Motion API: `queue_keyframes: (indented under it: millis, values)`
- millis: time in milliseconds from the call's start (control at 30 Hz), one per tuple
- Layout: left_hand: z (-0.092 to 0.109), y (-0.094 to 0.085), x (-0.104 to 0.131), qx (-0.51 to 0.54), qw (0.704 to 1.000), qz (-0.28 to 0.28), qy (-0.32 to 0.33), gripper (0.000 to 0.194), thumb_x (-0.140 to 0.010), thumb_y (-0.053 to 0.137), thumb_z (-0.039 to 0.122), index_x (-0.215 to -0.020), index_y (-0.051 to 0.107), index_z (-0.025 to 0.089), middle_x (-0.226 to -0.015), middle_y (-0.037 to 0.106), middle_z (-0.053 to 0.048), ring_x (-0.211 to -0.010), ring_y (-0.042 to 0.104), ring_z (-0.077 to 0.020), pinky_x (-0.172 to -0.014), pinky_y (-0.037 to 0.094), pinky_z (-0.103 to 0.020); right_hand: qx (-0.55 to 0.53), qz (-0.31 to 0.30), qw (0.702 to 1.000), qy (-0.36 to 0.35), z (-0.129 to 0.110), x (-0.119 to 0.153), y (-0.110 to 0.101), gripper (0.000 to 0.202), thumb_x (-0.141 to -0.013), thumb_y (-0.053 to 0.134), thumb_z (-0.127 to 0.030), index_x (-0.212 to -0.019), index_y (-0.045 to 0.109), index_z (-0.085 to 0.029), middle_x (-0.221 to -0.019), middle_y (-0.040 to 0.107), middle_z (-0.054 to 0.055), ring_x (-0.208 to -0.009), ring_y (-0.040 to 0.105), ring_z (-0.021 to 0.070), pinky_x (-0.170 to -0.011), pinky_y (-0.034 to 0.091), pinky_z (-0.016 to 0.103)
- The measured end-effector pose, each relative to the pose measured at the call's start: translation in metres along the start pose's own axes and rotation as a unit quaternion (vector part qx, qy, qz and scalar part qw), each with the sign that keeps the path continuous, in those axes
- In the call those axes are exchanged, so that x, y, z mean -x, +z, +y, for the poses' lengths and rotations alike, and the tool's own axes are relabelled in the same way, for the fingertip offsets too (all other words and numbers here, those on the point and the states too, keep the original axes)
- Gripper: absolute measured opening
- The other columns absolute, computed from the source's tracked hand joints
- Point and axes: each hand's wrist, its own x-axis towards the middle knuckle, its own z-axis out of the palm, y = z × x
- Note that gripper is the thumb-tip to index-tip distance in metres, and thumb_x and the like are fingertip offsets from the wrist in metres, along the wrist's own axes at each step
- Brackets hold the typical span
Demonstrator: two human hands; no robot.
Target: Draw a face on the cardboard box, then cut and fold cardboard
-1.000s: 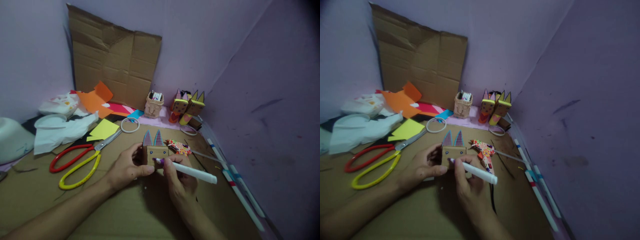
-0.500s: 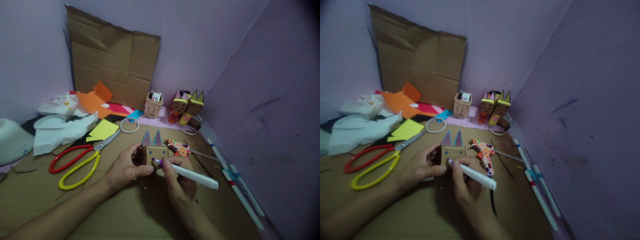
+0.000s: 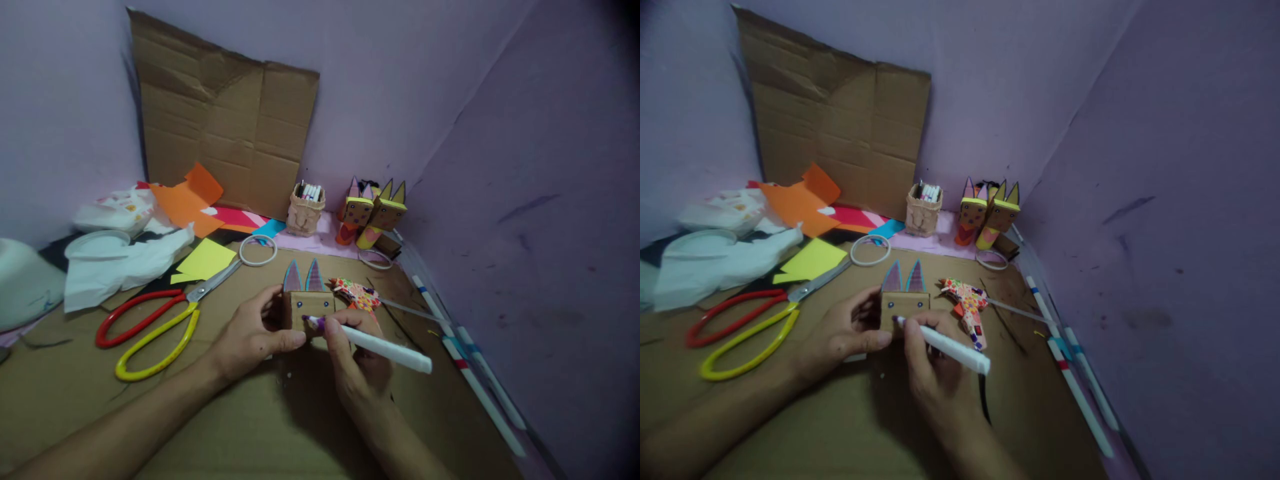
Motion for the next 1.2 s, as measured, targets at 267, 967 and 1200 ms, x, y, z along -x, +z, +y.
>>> queue_keyframes:
  millis: [267, 967, 1200]
  values:
    - [0.006, 0.001, 0.000, 0.013, 1.000, 0.013, -0.023, 0.065, -0.061, 0.079, 0.028, -0.119, 0.051, 0.015, -0.116, 0.066, -0.014, -0.109, 0.061, -0.0306, -0.093, 0.048, -0.043, -0.109, 0.130, 0.979, 0.114, 0.004, -0.015, -0.015, 0.024, -0.086, 0.058, -0.041, -0.075, 0.055, -0.020, -0.055, 0.050, -0.005, -0.047, 0.043, 0.0097, -0.044, 0.033, 0.021]
    - [0.007, -0.012, -0.002, 0.001, 1.000, 0.024, -0.013, 0.077, -0.055, 0.080, 0.025, -0.125, 0.048, 0.014, -0.128, 0.060, -0.015, -0.116, 0.056, -0.0320, -0.100, 0.043, -0.044, -0.212, 0.127, 0.957, 0.154, 0.002, -0.025, -0.013, 0.028, -0.083, 0.061, -0.045, -0.077, 0.054, -0.019, -0.057, 0.052, -0.006, -0.045, 0.040, 0.0067, -0.040, 0.031, 0.017]
    - [0.007, -0.012, -0.002, -0.012, 0.999, 0.033, -0.005, 0.077, -0.056, 0.082, 0.028, -0.124, 0.049, 0.013, -0.124, 0.063, -0.015, -0.115, 0.057, -0.0311, -0.100, 0.043, -0.042, -0.220, 0.122, 0.956, 0.153, 0.002, -0.021, -0.014, 0.029, -0.083, 0.061, -0.046, -0.078, 0.055, -0.018, -0.056, 0.051, -0.006, -0.046, 0.040, 0.0072, -0.041, 0.031, 0.018]
